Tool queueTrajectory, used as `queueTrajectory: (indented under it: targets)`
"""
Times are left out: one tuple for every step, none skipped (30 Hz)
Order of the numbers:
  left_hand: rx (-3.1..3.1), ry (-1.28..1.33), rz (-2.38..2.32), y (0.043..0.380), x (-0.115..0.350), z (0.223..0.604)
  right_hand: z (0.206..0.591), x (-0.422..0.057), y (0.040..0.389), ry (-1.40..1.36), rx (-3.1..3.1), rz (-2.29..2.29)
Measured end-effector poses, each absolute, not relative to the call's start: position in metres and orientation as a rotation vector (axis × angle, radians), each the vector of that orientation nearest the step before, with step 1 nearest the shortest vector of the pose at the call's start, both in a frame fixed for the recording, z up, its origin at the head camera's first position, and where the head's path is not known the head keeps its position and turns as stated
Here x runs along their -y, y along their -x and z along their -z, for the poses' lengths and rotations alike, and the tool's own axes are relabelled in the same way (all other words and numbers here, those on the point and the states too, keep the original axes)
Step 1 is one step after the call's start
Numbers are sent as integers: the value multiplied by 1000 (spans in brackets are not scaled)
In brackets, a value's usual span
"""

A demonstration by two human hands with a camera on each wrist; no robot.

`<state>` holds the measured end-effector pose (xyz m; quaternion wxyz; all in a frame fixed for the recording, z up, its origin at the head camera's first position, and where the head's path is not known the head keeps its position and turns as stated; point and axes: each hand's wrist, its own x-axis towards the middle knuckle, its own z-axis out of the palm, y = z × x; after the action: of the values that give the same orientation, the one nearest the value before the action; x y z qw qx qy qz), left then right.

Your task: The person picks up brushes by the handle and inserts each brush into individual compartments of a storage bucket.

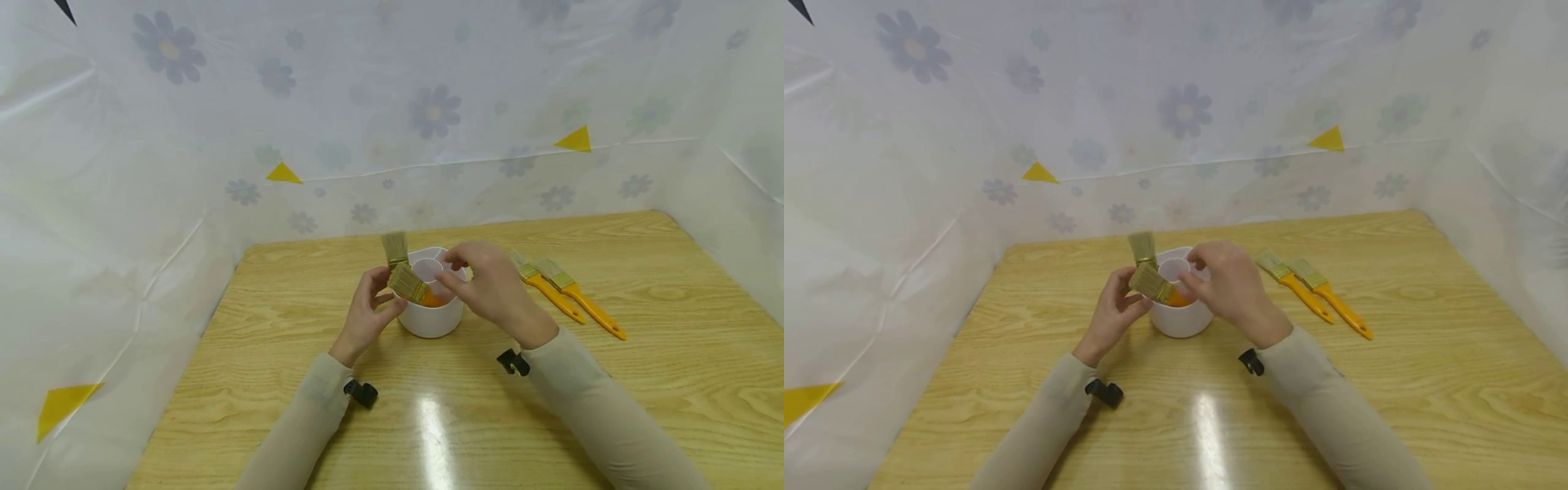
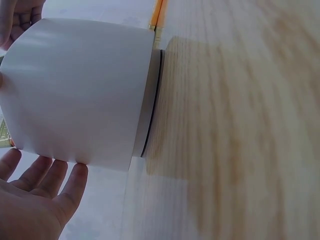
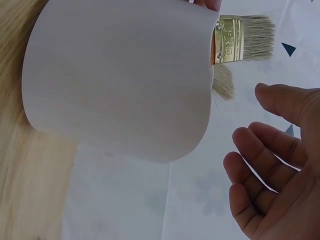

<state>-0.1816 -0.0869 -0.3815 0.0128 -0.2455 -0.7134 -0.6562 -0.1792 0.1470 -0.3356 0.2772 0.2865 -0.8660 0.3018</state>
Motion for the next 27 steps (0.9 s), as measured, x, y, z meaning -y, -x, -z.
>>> queueTrajectory:
  targets:
    - [2222, 761, 2051, 181, 87, 382, 336, -148, 180, -763, 2324, -805]
    - [2221, 756, 2057, 181, 87, 382, 336, -149, 180, -756, 2321, -802]
    - [2222, 752, 2060, 181, 87, 381, 335, -150, 180, -747, 2320, -796]
    - [2224, 750, 2063, 181, 87, 381, 335, -151, 181, -739, 2318, -789]
    - [2227, 749, 2064, 181, 87, 381, 335, -152, 181, -730, 2317, -784]
    - [2228, 748, 2065, 181, 87, 381, 334, -152, 181, -723, 2316, -784]
    - [2230, 747, 2064, 181, 87, 381, 334, -153, 182, -717, 2315, -782]
    - [2232, 747, 2063, 181, 87, 380, 333, -154, 182, -711, 2315, -784]
    - [2232, 750, 2062, 181, 87, 380, 332, -155, 182, -706, 2316, -783]
    - [2231, 753, 2062, 181, 87, 380, 331, -156, 182, -701, 2317, -788]
    - [2230, 757, 2059, 181, 87, 380, 331, -157, 182, -695, 2320, -793]
    - [2229, 759, 2059, 181, 87, 380, 330, -157, 182, -689, 2323, -798]
    - [2227, 764, 2058, 181, 87, 380, 329, -158, 182, -680, 2328, -801]
    - [2227, 768, 2057, 181, 88, 380, 328, -159, 182, -671, 2332, -804]
    - [2225, 772, 2057, 181, 88, 380, 328, -159, 182, -663, 2337, -805]
    - [2227, 774, 2057, 181, 88, 381, 327, -160, 182, -652, 2343, -806]
    - [2229, 775, 2056, 181, 88, 381, 327, -161, 182, -644, 2349, -806]
    - [2230, 775, 2056, 182, 88, 381, 326, -162, 182, -636, 2354, -806]
    - [2232, 775, 2056, 182, 88, 381, 326, -162, 182, -625, 2360, -807]
    - [2235, 773, 2057, 182, 88, 381, 326, -163, 182, -617, 2365, -809]
    - [2236, 770, 2057, 182, 88, 381, 325, -164, 182, -612, 2368, -809]
    - [2237, 767, 2057, 182, 88, 381, 325, -165, 182, -606, 2372, -813]
    - [2237, 764, 2057, 181, 88, 381, 325, -166, 183, -602, 2376, -818]
    - [2237, 763, 2057, 181, 88, 380, 325, -167, 183, -596, 2380, -821]
    - [2236, 764, 2057, 181, 88, 380, 324, -167, 183, -591, 2386, -823]
    - [2235, 765, 2057, 181, 88, 380, 324, -168, 183, -589, 2388, -822]
    - [2236, 766, 2057, 181, 88, 380, 323, -169, 183, -586, 2391, -819]
